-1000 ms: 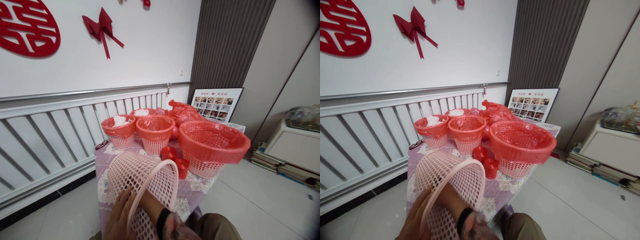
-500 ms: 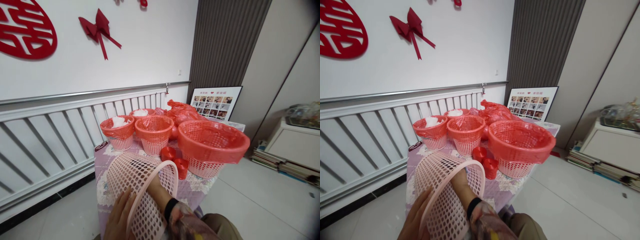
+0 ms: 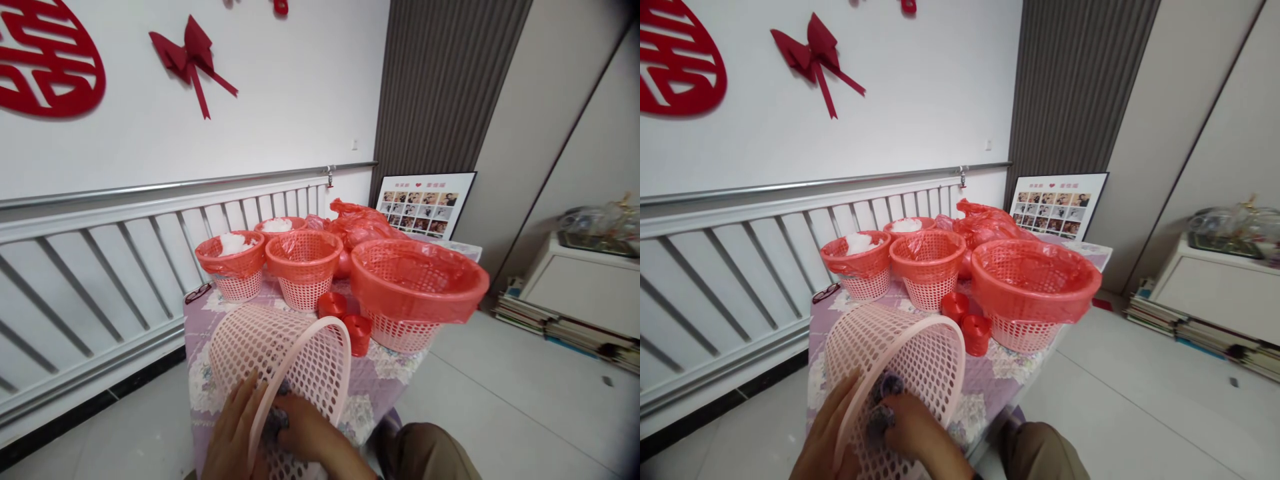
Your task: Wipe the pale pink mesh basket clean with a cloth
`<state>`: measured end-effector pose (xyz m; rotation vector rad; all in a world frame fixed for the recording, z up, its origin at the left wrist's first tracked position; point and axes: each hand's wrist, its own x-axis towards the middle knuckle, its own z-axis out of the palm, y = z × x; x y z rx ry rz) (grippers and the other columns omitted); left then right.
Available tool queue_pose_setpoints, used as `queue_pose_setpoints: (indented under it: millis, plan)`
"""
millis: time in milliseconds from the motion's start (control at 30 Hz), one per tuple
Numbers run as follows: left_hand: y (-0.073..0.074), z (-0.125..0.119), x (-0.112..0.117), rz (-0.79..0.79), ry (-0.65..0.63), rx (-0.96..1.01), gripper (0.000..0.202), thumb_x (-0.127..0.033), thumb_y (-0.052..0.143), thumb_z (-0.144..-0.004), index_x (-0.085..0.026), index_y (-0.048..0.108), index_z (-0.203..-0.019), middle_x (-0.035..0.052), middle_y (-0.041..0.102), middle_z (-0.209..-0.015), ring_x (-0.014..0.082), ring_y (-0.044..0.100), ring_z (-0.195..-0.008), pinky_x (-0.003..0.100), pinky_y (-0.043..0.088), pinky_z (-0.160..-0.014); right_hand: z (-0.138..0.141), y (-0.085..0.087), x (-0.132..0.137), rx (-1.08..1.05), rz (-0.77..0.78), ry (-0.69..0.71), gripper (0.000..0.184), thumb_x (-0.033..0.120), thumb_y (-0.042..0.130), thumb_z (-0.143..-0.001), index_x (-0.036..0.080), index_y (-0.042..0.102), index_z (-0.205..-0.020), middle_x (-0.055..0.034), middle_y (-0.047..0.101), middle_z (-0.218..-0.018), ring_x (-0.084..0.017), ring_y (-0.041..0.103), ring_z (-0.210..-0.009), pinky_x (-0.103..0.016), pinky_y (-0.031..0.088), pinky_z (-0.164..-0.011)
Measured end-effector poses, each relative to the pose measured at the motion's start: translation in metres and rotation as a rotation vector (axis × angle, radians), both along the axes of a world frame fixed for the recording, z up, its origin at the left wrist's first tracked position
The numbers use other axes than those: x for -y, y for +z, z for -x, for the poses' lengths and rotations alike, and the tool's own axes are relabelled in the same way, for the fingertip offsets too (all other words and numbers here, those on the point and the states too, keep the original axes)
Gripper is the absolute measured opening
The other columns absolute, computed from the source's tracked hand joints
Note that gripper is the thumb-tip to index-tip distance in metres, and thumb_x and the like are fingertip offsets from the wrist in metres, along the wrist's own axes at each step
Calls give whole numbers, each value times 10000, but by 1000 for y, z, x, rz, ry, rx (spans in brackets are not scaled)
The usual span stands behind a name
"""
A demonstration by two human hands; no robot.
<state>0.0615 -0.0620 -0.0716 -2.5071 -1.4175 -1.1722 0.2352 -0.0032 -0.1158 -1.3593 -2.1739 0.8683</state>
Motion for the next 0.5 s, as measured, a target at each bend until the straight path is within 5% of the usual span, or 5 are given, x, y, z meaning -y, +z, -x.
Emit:
queue_pose_setpoints:
  millis: [233,367,500]
  plan:
    - [-2,2,0,61,-36,5,768,-80,379,-912,-335,127,-1592,130,338,-1591,299,308,-1508,583,365,-1187,-31,37,-31,178,-282,-189,664,98,586,-782,304,561,-1412,-67,616,-1397,-303,492,-1291,-430,417,-1063]
    - [1,-1,-2,40,-30,-3,761,-65,374,-913,-323,152,-1593,137,385,-1576,299,324,-1503,578,381,-1179,-37,18,-48,272,-242,-256,482,87,495,-867,238,647,-1298,-137,658,-1301,-324,523,-1202,-465,471,-971]
    - [2,-5,-4,18,-14,-5,812,-63,430,-858,-299,186,-1595,120,414,-1586,312,355,-1492,573,400,-1175,-25,-9,-34,265,-146,-303,540,110,606,-766,214,657,-1293,-146,706,-1185,-337,591,-1132,-446,499,-949]
